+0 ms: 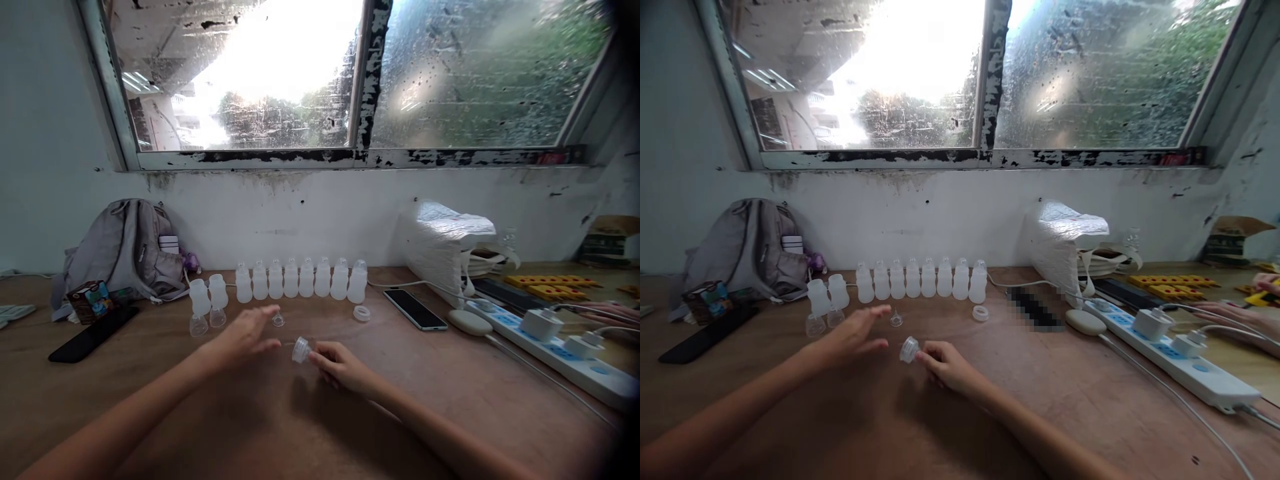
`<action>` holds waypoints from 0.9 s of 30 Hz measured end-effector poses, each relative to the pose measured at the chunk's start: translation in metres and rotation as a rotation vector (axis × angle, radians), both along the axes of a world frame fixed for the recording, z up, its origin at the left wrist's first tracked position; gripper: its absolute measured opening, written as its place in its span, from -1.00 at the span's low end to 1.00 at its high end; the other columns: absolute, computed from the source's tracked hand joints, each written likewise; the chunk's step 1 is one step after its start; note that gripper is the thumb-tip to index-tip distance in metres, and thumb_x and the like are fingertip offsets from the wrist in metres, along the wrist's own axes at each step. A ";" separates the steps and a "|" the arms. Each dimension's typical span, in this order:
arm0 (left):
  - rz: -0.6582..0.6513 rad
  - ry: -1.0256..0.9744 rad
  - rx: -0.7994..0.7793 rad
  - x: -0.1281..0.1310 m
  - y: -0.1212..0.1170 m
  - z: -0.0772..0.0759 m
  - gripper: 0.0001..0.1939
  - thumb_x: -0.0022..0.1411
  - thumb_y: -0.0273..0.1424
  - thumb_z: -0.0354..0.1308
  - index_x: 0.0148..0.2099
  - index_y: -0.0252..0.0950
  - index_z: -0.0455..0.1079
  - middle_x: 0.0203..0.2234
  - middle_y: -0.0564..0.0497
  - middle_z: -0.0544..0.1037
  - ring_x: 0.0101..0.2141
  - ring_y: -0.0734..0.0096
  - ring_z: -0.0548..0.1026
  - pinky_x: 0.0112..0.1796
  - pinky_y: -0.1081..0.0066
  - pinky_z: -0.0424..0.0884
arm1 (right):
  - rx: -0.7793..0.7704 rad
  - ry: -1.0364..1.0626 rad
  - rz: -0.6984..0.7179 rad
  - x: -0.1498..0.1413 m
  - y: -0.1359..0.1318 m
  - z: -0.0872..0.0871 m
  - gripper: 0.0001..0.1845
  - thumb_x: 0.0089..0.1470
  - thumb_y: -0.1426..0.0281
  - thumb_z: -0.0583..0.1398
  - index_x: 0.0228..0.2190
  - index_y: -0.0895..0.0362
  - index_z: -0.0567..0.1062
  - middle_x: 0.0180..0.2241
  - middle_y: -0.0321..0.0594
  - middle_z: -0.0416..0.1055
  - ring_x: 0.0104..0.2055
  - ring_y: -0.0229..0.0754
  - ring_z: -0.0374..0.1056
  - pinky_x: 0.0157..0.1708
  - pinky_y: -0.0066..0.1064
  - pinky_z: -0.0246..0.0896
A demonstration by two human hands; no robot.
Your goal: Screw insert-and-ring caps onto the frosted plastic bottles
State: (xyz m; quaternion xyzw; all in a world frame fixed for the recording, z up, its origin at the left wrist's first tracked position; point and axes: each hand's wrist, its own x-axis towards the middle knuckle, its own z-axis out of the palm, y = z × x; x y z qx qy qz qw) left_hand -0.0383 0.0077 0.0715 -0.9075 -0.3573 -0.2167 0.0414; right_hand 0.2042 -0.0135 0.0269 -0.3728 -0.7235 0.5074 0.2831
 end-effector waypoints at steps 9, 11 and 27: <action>0.843 0.018 0.302 -0.093 0.105 0.022 -0.67 0.08 -0.23 0.01 -0.36 -0.41 0.44 -0.03 -0.30 0.27 0.06 -0.07 0.04 0.00 0.04 -0.08 | 0.066 -0.049 -0.153 0.002 0.010 -0.008 -0.60 -0.05 0.06 0.08 -0.60 0.14 0.19 -0.73 -0.44 0.19 -0.78 -0.45 -0.01 -0.79 -0.59 -0.20; 0.828 0.026 0.297 -0.095 0.110 0.017 -0.71 0.08 -0.26 0.02 -0.41 -0.36 0.45 -0.06 -0.24 0.31 0.05 -0.03 0.06 0.01 0.04 -0.09 | 0.076 -0.048 -0.155 0.002 0.008 -0.009 -0.60 -0.04 0.07 0.08 -0.60 0.14 0.20 -0.73 -0.43 0.20 -0.78 -0.45 0.00 -0.79 -0.58 -0.20; 0.135 -0.457 0.250 0.012 0.004 0.015 -0.87 0.23 -0.40 -0.14 -0.26 -0.27 0.22 -0.13 -0.07 0.22 -0.34 0.48 0.37 -0.29 0.44 0.30 | 0.122 0.098 -0.217 0.003 0.005 -0.009 -0.68 0.07 0.15 -0.02 -0.50 0.14 0.22 -0.65 -0.44 0.22 -0.78 -0.46 0.04 -0.81 -0.62 -0.14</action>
